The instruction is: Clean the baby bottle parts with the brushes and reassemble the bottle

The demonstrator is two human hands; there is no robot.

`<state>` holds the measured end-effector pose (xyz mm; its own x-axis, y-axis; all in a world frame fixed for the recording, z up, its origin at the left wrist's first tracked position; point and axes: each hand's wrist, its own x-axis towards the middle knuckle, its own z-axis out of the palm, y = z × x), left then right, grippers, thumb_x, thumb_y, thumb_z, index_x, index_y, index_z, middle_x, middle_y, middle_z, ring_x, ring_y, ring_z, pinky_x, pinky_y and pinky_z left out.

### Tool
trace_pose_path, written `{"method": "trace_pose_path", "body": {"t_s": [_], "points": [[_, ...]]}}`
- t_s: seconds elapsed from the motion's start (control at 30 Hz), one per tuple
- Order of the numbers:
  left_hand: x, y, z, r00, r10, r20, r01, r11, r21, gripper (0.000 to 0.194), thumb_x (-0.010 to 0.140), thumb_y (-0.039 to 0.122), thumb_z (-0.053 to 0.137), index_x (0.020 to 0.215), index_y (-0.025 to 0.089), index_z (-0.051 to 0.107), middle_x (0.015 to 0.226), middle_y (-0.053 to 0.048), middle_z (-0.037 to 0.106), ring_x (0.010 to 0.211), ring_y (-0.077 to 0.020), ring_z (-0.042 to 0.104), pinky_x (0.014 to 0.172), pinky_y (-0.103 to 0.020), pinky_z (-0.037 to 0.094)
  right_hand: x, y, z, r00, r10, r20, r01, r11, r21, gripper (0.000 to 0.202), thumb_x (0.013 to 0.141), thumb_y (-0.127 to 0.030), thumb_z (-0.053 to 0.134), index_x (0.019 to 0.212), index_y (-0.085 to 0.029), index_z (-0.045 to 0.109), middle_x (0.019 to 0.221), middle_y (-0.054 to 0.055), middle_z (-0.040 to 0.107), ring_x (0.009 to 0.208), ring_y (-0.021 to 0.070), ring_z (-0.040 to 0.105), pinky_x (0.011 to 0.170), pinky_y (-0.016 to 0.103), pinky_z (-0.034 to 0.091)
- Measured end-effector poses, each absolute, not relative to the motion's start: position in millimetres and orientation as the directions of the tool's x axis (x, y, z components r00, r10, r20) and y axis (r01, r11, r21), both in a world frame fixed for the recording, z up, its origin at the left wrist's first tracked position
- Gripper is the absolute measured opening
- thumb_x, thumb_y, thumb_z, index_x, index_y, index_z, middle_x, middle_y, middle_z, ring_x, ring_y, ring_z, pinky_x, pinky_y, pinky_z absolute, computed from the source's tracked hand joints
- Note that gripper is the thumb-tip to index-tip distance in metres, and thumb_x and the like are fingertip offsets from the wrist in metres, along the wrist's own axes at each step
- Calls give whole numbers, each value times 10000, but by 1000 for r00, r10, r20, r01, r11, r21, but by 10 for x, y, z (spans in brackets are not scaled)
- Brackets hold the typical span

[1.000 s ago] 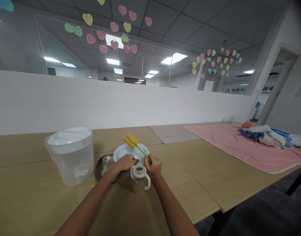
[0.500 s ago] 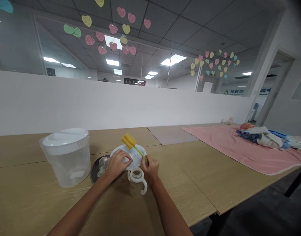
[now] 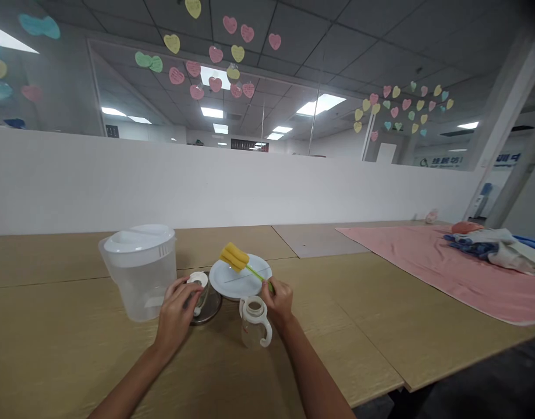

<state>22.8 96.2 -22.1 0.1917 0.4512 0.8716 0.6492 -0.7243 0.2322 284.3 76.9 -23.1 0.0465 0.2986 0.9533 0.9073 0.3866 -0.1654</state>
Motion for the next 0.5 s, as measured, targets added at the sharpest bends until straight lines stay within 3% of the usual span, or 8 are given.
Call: {"method": "trace_pose_path", "body": {"t_s": [0.3,0.5], "points": [[348,845,-210,244,377,893,608,-777,162,200,864,151,461,1044,219,517,1096,-90,529,1080,-210,527,924,-398,462,2853,751,-230,-76,323,943,906,418,-71,410,885,-222,403,478,-182,401,408,-41,392,394,65,333,469,229,217],[354,841,-191,149,349,925,617,-764,189,327,833,231,521,1148,201,439,1137,-108,525,1082,-225,533,922,-412,468,2810,718,-225,-126,320,939,911,412,-18,399,880,-230,415,484,-182,414,405,-38,407,391,67,342,474,234,221]]}}
